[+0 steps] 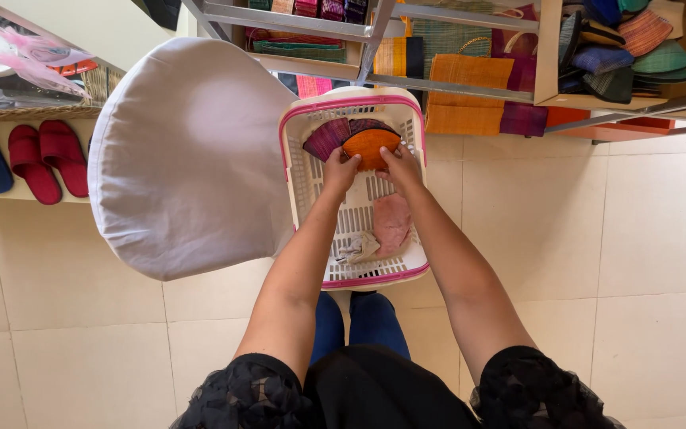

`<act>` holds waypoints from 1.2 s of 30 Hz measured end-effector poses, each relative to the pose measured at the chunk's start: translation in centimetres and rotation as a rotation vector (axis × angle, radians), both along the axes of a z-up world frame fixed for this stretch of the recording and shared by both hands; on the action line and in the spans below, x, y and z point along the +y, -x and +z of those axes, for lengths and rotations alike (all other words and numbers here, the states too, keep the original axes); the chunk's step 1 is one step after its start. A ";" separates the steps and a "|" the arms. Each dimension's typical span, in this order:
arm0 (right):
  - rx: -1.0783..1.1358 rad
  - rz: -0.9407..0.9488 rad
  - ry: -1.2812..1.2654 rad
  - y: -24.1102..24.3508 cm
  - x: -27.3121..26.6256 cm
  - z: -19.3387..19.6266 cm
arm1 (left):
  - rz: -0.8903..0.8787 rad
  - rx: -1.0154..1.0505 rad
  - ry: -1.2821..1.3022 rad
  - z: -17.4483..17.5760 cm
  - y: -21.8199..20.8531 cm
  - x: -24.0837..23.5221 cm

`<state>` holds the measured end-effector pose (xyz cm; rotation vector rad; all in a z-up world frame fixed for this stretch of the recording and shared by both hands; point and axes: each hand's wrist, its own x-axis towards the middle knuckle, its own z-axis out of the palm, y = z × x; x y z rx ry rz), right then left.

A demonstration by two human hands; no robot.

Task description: Selecting various colorful woven pouches from a display shelf and placing them into a shopping basket.

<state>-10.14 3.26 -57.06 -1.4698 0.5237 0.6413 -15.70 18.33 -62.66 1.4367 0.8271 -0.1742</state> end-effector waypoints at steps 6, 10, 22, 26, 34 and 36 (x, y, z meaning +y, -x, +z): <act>0.028 -0.059 -0.021 -0.3 0.3 0.1 | 0.064 -0.138 0.033 5.6 -0.5 1.0; 0.011 -0.013 -0.028 2.1 -1.1 0.7 | 0.147 -0.144 -0.024 7.3 1.7 1.4; -0.034 -0.185 -0.328 11.9 -5.4 22.8 | -0.003 -0.278 0.232 28.9 10.6 -1.5; -0.124 -0.234 -0.381 13.5 -7.4 29.8 | -0.114 -0.422 0.273 37.6 10.3 -2.0; -0.262 -0.258 -0.465 14.5 -13.3 39.0 | -0.209 -0.647 0.309 47.3 10.2 -6.8; -0.294 -0.250 -0.500 14.5 -15.1 40.3 | -0.255 -0.693 0.323 49.5 10.8 -8.8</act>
